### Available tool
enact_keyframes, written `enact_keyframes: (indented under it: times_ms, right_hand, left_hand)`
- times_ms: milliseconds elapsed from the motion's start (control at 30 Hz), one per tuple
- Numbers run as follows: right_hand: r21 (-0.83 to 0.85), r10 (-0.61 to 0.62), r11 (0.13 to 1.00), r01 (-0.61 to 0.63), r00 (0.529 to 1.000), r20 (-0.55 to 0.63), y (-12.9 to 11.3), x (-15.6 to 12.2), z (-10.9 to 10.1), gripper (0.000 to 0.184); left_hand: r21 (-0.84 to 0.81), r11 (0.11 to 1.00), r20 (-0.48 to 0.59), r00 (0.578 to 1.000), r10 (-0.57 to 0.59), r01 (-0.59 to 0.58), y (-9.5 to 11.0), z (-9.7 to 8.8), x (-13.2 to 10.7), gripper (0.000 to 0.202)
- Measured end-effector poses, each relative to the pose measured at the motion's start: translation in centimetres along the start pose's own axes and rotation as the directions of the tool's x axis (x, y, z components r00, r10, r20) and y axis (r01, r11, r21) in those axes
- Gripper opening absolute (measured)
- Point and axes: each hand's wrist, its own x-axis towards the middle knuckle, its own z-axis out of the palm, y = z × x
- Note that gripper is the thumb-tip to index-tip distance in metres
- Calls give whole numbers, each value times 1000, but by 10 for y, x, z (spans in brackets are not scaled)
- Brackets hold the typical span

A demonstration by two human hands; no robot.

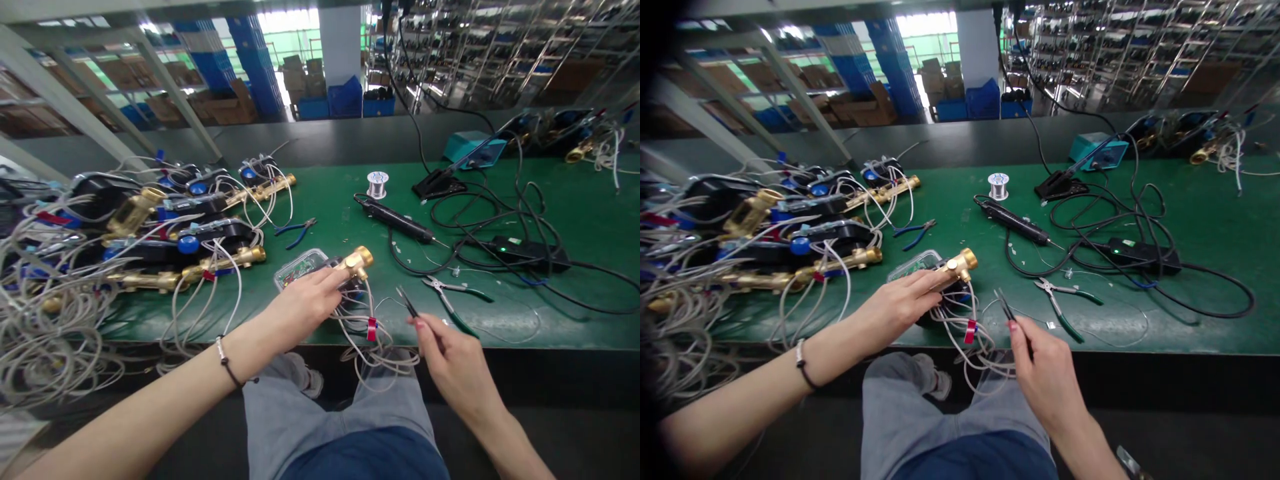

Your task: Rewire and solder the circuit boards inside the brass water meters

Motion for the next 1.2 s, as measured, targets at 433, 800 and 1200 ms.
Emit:
enact_keyframes:
  times_ms: [433, 800, 1200]
  right_hand:
    - [-314, -591, 767, 559, 807, -6, -27, 63, 16, 17]
    - [-268, -590, 762, 589, 803, 85, -59, 65, 59, 14]
    - [378, 49, 907, -188, 936, 347, -44, 64, 20, 35]
  left_hand:
    - [-63, 987, -44, 988, -148, 145, 1, 7, -5, 9]
    - [-282, 916, 24, 957, -289, 284, -5, -10, 1, 15]
    - [-327, 876, 42, 932, -361, 354, -14, 2, 5, 33]
